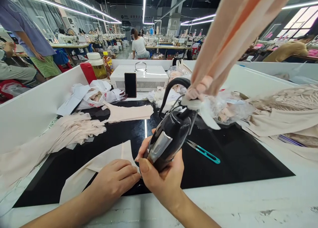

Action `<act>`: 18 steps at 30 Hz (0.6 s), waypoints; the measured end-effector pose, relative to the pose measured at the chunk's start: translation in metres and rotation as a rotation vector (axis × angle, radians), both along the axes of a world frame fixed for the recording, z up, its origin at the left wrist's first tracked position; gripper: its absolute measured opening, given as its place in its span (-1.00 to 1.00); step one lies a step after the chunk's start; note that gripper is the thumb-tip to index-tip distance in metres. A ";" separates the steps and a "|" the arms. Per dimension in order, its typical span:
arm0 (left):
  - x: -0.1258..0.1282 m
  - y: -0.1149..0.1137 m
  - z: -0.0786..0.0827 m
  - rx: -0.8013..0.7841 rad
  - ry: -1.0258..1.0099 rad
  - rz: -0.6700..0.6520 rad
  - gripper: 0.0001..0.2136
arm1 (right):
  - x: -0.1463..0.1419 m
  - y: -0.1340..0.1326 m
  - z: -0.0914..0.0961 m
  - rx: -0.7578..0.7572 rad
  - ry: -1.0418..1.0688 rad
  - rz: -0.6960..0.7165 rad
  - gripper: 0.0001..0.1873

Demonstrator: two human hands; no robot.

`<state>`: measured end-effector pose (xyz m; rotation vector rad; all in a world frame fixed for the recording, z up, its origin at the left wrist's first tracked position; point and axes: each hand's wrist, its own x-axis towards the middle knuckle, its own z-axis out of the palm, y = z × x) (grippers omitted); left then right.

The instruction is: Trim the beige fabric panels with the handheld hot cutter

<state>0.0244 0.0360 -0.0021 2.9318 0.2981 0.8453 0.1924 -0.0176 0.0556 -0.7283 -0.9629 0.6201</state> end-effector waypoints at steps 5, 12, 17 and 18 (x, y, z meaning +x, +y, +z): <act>-0.001 0.001 0.003 0.010 0.005 -0.007 -0.72 | -0.002 0.000 0.000 -0.009 -0.019 -0.004 -0.63; -0.002 0.000 0.001 0.009 0.027 0.009 -0.73 | 0.014 -0.006 0.001 -0.015 0.004 -0.031 -0.59; -0.001 0.001 0.002 0.016 0.003 0.007 -0.73 | 0.017 -0.010 -0.002 -0.020 -0.009 -0.024 -0.58; -0.001 0.001 0.002 0.017 0.000 0.006 -0.73 | 0.016 -0.010 -0.002 -0.015 -0.013 -0.025 -0.58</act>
